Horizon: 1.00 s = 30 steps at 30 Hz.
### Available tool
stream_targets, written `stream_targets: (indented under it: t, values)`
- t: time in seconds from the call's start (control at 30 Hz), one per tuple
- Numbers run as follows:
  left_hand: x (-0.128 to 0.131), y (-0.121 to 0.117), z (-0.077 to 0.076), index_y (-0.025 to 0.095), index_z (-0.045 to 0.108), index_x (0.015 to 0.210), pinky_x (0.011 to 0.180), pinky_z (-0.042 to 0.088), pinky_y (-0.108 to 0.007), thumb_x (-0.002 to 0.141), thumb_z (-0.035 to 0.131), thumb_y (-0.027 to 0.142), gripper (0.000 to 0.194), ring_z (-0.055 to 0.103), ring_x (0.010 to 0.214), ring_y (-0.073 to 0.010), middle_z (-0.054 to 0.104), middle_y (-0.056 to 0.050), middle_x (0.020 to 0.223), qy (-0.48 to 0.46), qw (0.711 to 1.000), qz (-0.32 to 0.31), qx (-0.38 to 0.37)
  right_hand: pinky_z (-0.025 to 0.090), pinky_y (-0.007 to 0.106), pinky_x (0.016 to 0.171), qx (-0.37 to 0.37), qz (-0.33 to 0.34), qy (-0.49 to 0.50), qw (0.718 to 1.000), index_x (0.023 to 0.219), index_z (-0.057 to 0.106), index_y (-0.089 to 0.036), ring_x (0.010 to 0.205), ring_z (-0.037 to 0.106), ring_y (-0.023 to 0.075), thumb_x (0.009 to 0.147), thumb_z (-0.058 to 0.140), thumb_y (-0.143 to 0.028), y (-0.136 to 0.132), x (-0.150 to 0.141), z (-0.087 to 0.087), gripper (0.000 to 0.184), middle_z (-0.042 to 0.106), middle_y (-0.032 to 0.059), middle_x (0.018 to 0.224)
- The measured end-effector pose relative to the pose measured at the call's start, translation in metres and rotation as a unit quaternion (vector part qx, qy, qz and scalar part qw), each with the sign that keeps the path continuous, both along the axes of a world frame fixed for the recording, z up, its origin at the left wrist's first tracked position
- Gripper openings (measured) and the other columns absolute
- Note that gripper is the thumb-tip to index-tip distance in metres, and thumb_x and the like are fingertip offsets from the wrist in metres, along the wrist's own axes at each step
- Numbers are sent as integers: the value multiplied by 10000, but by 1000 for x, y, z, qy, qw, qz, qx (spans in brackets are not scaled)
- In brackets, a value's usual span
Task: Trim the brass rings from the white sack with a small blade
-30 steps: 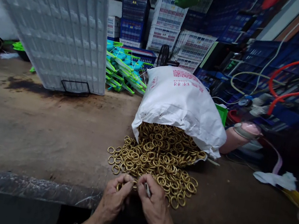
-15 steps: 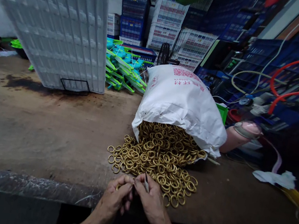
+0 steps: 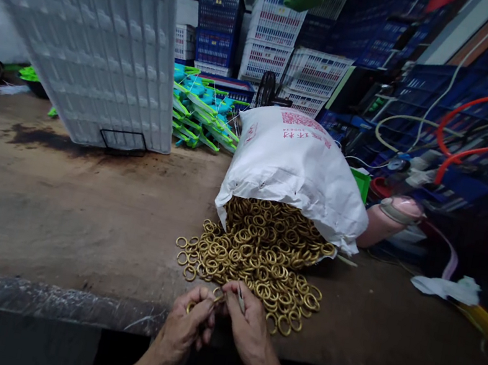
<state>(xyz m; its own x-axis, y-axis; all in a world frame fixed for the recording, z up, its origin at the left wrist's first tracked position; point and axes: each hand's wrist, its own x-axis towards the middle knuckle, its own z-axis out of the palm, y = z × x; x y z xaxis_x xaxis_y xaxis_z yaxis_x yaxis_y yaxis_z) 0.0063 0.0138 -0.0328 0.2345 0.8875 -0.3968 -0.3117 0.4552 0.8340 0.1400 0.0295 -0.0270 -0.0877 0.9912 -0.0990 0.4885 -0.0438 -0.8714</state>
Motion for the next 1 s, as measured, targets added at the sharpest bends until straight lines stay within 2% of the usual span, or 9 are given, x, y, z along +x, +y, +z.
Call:
stream_targets:
  t: [0.1,0.23,0.43,0.57,0.7,0.83,0.9,1.0]
  values:
    - [0,0,0,181,457,717,403,271,-152,733,571,461,303,415,413,-43,474,62,559,5,1000,6,7,352,227,569,45,40,-116,991,863,552,-206,604,525,142,809,359,-223,-6,1,-1,201,585,3,665]
    - [2,1,6,182,447,667,378,265,-157,680,593,499,349,394,389,-47,449,68,511,57,998,14,17,314,216,559,64,95,-213,970,808,535,-208,616,550,143,700,367,-69,-13,-1,-5,243,604,7,666]
    - [4,0,8,187,419,645,374,271,-154,666,586,522,375,404,394,-48,453,64,514,86,996,25,21,302,220,592,64,102,-248,961,864,515,-209,687,570,152,706,352,-47,-13,-1,-5,279,629,18,740]
    - [0,-3,3,185,418,662,383,269,-148,695,570,520,370,414,399,-45,466,61,520,85,996,7,26,296,231,586,53,117,-264,956,901,504,-201,692,568,167,633,361,-23,-13,1,-2,352,625,23,751]
    - [-8,-6,3,189,407,649,361,246,-155,704,561,526,375,392,362,-45,469,60,488,49,998,-34,29,302,234,589,60,119,-260,956,957,490,-197,692,556,175,609,374,-31,-21,-2,-3,403,618,22,754]
    - [-22,-14,12,198,388,640,344,198,-165,704,544,544,385,359,342,-47,461,61,479,45,995,-84,5,316,242,606,69,118,-275,952,1015,486,-185,708,564,184,599,381,-20,-27,-6,-5,459,631,32,783]
    - [-31,-21,17,196,420,649,371,218,-173,710,546,522,354,357,373,-56,453,60,486,45,990,-133,6,318,247,598,53,93,-299,948,973,511,-182,695,575,185,597,368,1,-24,-2,-5,442,637,38,761]
    - [-43,-33,18,178,504,613,477,289,-188,652,628,451,302,394,509,-81,471,38,556,72,964,-254,39,315,250,548,22,11,-337,941,889,543,-182,613,582,183,667,324,2,-11,20,-3,361,629,41,656]
